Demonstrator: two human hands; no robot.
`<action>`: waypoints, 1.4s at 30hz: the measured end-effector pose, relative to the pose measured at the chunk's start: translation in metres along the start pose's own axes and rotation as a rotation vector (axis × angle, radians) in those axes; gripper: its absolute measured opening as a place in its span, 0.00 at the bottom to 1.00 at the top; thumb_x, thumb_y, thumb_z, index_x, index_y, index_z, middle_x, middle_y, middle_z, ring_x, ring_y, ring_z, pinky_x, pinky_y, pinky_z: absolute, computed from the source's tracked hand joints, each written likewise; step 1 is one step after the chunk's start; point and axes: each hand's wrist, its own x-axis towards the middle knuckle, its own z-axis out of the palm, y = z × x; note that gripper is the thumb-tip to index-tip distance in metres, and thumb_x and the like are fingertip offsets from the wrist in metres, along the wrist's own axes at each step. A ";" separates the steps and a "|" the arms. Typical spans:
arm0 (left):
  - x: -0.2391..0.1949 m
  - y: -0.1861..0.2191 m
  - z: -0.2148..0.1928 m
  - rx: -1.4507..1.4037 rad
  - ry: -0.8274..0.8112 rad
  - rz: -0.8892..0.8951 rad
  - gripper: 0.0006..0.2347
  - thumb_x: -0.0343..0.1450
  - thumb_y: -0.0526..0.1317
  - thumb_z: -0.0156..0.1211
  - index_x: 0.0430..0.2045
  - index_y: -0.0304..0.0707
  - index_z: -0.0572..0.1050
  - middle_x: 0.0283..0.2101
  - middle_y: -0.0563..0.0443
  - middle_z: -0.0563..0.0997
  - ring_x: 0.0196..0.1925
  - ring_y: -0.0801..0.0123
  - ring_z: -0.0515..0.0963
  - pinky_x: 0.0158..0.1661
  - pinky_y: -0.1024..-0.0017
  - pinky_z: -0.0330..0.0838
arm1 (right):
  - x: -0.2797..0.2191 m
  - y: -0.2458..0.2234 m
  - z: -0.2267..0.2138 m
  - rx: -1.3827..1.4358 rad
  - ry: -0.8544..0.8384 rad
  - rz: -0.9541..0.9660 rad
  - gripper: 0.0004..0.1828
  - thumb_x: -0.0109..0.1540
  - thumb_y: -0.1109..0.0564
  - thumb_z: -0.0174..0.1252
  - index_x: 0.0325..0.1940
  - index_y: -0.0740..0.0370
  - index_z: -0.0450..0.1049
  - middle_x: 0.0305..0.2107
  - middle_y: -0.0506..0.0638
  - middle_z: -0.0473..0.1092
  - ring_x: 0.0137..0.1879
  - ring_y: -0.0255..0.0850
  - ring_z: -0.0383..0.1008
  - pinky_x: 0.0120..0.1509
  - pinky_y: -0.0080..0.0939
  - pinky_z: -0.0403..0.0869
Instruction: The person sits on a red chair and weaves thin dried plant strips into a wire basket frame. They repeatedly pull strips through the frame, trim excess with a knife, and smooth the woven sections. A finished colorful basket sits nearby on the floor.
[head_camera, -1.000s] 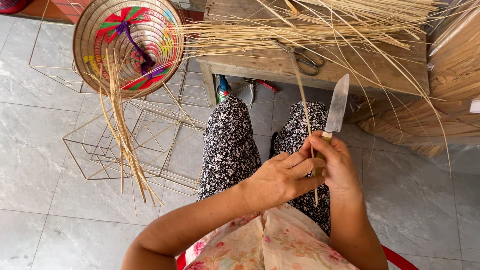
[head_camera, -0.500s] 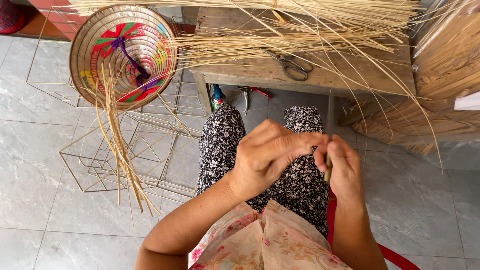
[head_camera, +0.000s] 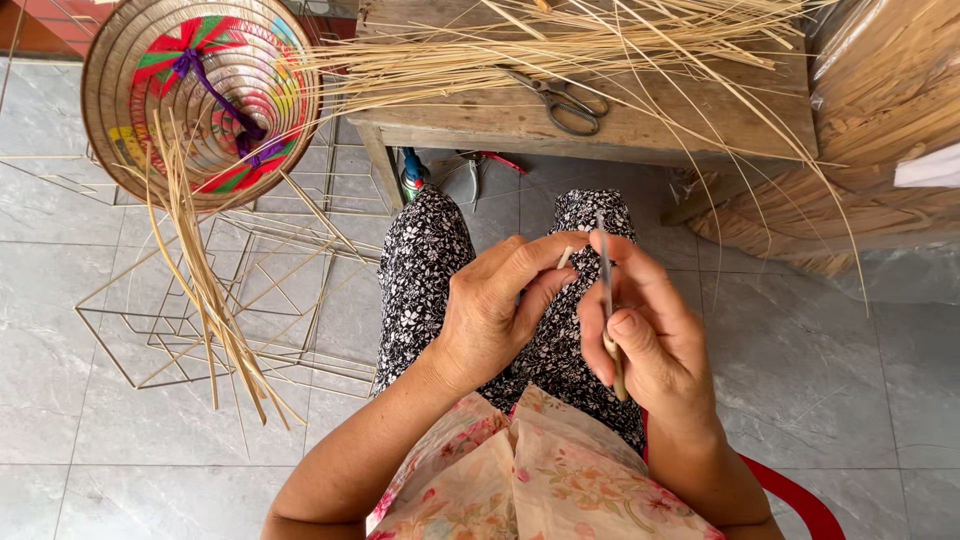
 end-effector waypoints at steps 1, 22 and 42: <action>0.000 -0.001 -0.001 -0.003 -0.009 0.005 0.17 0.74 0.32 0.67 0.56 0.47 0.73 0.33 0.52 0.78 0.34 0.66 0.80 0.35 0.70 0.75 | 0.003 -0.001 0.003 0.087 -0.010 0.035 0.30 0.76 0.50 0.49 0.78 0.66 0.54 0.34 0.54 0.70 0.24 0.30 0.65 0.26 0.27 0.63; -0.002 -0.006 -0.006 -0.007 -0.061 0.041 0.15 0.75 0.32 0.65 0.56 0.42 0.72 0.30 0.50 0.74 0.31 0.63 0.78 0.32 0.67 0.73 | 0.005 0.006 0.002 0.241 0.001 0.126 0.28 0.75 0.51 0.47 0.75 0.69 0.55 0.35 0.62 0.72 0.21 0.31 0.64 0.21 0.26 0.61; -0.007 -0.009 -0.006 0.211 -0.065 0.088 0.18 0.70 0.30 0.65 0.55 0.42 0.73 0.32 0.51 0.72 0.33 0.62 0.78 0.34 0.66 0.75 | 0.005 0.008 0.005 0.221 0.052 0.180 0.20 0.75 0.54 0.47 0.69 0.65 0.60 0.33 0.57 0.69 0.21 0.28 0.60 0.22 0.26 0.61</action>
